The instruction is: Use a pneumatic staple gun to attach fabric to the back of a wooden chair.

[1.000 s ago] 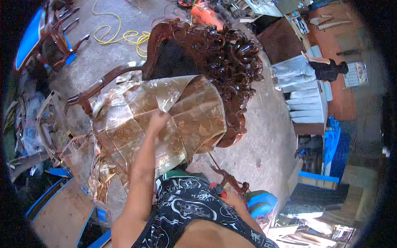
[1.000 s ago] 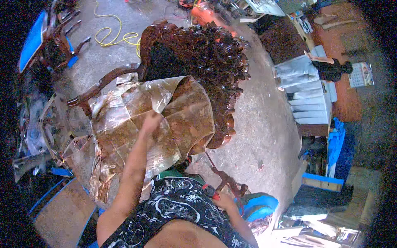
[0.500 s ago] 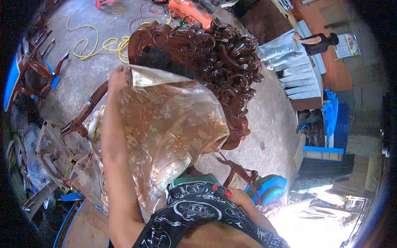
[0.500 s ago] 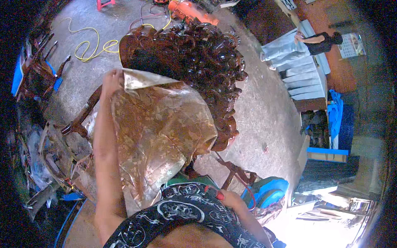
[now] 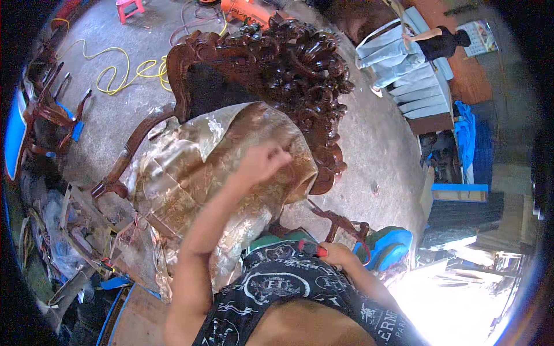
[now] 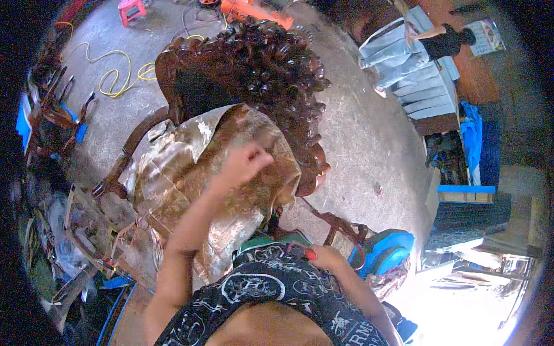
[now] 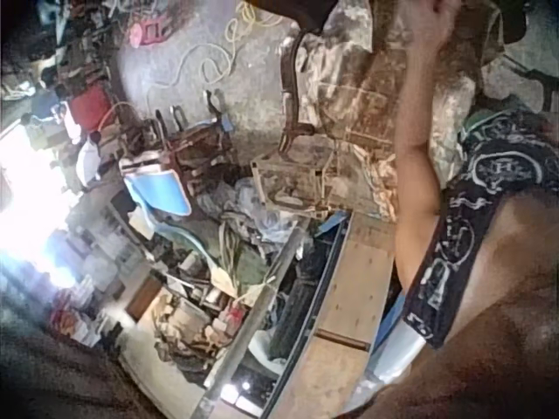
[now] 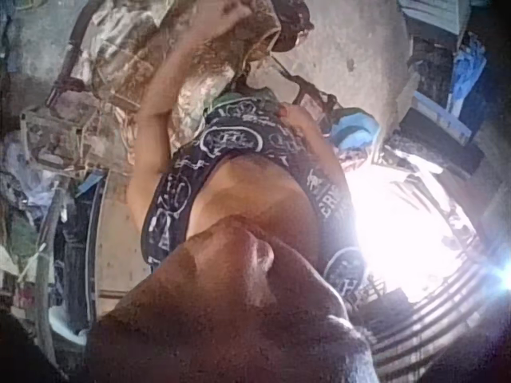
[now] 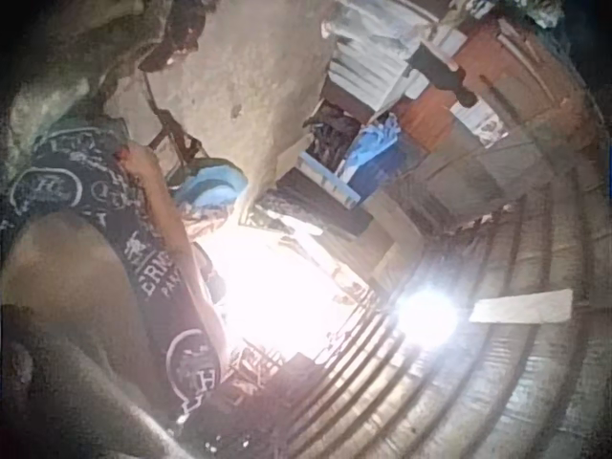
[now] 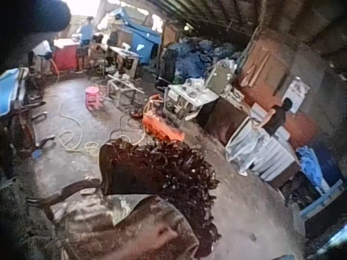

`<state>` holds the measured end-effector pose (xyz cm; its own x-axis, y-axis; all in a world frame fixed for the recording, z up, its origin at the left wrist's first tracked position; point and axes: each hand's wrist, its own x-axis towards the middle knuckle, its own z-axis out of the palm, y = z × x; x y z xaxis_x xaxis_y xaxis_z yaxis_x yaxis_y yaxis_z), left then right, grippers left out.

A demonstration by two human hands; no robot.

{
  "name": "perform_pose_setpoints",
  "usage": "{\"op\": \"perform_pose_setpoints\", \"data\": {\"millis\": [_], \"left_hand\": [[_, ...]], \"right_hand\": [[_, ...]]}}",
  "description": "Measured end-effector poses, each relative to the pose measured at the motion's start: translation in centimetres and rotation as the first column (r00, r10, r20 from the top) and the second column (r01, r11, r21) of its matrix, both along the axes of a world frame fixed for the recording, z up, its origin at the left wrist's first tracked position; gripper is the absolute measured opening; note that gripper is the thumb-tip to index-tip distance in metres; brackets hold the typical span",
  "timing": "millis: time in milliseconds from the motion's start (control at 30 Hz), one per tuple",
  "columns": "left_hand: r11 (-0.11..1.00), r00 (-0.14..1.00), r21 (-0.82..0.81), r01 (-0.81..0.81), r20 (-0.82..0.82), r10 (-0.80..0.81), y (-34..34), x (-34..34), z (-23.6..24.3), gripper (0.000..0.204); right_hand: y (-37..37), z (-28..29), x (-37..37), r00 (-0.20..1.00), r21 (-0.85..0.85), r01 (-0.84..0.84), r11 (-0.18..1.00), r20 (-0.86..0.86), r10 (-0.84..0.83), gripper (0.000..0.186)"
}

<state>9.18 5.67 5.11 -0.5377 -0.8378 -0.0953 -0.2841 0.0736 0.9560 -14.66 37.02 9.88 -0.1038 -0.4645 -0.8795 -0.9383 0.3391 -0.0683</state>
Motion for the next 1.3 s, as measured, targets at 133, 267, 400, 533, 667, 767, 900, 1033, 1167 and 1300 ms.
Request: {"op": "perform_pose_setpoints", "data": {"millis": [133,267,400,533,667,767,900,1033,1167,1300], "left_hand": [[0.991,0.985,0.110,0.072,-0.167,-0.053,7.5,-3.8,-4.5,0.046],[0.787,0.824,0.243,-0.567,0.157,0.545,13.8,1.0,-14.4,0.044],[0.517,0.527,0.173,-0.838,0.500,0.687,21.3,11.7,-19.5,0.028],[0.105,-0.046,-0.204,-0.973,0.621,0.782,28.2,21.7,-26.9,0.033],[0.114,-0.014,-0.185,-0.976,0.575,0.818,34.2,20.3,-25.3,0.034],[0.144,0.051,-0.139,-0.980,0.520,0.853,31.5,18.9,-24.3,0.035],[0.179,0.134,-0.072,-0.981,0.412,0.901,26.8,26.3,-25.8,0.037],[0.242,0.211,-0.023,-0.970,0.417,0.884,23.3,37.0,-25.2,0.041],[0.106,-0.146,-0.746,-0.657,0.265,0.953,17.6,37.1,-22.7,0.047],[0.621,0.619,-0.016,-0.784,0.061,0.783,12.9,16.6,-7.7,0.026]], "right_hand": [[0.5,0.3,0.3,1.000,-0.020,0.021,1.000,0.012,-0.021,0.039],[1.3,0.9,0.3,0.996,-0.045,0.074,0.996,0.049,-0.072,0.040],[4.0,0.5,-1.1,0.976,-0.004,0.217,0.976,0.016,-0.217,0.052],[7.2,-1.7,-3.4,0.984,-0.084,0.171,0.982,0.063,-0.166,0.056],[3.7,-0.7,-2.4,0.996,-0.046,0.078,0.996,0.048,-0.076,0.056],[3.8,-0.7,-1.9,0.999,-0.014,0.023,1.000,0.044,-0.023,0.057],[1.7,0.5,0.8,0.999,-0.015,-0.034,0.999,-0.035,0.033,0.048],[2.8,-1.3,-1.1,0.997,0.024,-0.025,0.999,0.069,0.024,0.046],[1.8,-1.3,-0.6,0.992,-0.025,-0.113,0.993,0.061,0.114,0.048],[1.7,-0.8,-0.4,0.989,-0.066,-0.129,0.989,0.059,0.133,0.049]]}}
